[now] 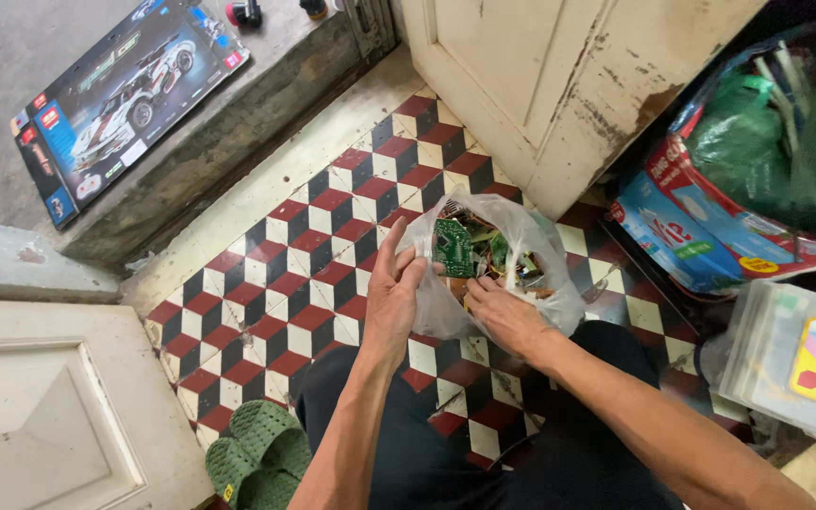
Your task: The person sits on a patterned tiled floor and opens a plastic bag filled with electronic components. They remove various circuit boards and wires from the bag, inspect them by turning them over, and place them back inside. The person also handles a green plastic bag and a bundle of colorful wires.
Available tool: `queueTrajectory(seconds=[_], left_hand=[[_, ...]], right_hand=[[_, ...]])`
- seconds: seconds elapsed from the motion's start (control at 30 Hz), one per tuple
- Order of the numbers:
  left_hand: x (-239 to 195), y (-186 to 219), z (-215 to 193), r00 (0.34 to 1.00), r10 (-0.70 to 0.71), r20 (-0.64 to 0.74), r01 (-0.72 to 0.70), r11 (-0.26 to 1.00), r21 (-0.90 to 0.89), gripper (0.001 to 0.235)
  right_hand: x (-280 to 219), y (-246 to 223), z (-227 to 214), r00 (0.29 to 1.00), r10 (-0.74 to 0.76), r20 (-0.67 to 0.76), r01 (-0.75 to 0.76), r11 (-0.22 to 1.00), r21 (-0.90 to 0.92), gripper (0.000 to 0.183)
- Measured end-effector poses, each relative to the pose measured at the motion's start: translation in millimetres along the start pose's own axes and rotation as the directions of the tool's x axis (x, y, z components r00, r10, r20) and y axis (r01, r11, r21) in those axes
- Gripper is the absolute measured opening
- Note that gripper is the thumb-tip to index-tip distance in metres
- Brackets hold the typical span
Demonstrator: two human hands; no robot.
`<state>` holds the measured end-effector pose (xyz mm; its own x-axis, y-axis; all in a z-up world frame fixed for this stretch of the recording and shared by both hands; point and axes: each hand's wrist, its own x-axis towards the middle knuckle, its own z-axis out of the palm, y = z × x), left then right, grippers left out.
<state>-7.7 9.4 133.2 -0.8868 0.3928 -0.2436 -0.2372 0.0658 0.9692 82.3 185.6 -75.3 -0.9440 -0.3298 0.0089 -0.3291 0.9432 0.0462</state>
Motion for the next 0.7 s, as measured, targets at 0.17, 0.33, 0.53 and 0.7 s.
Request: queueTrajectory(seconds=[0.17,0.33,0.53,0.7], left_hand=[[10,33,33,0.997,-0.027,0.073,0.028,1.0,-0.007,0.07],[16,73,22,0.965,-0.04,0.26,-0.034,0.961,0.273,0.072],[40,49,52,0.86,-0.028,0.51,-0.021,0.996,0.089,0.082],[56,26,38,0.915,-0.177,0.363,0.222,0.971,-0.087,0.071]], right_hand=[[-24,13,-126,0.96,0.129,0.248,-0.25,0.793,0.555,0.033],[-90,-2,-201,0.774,0.633,0.019,-0.416,0.486,0.769,0.039],[-81,-4,-177,0.638,0.758,-0.135,-0.379,0.462,0.801,0.029],[-97,13,-173,0.452,0.862,-0.227,-0.435,0.436,0.788,0.02]])
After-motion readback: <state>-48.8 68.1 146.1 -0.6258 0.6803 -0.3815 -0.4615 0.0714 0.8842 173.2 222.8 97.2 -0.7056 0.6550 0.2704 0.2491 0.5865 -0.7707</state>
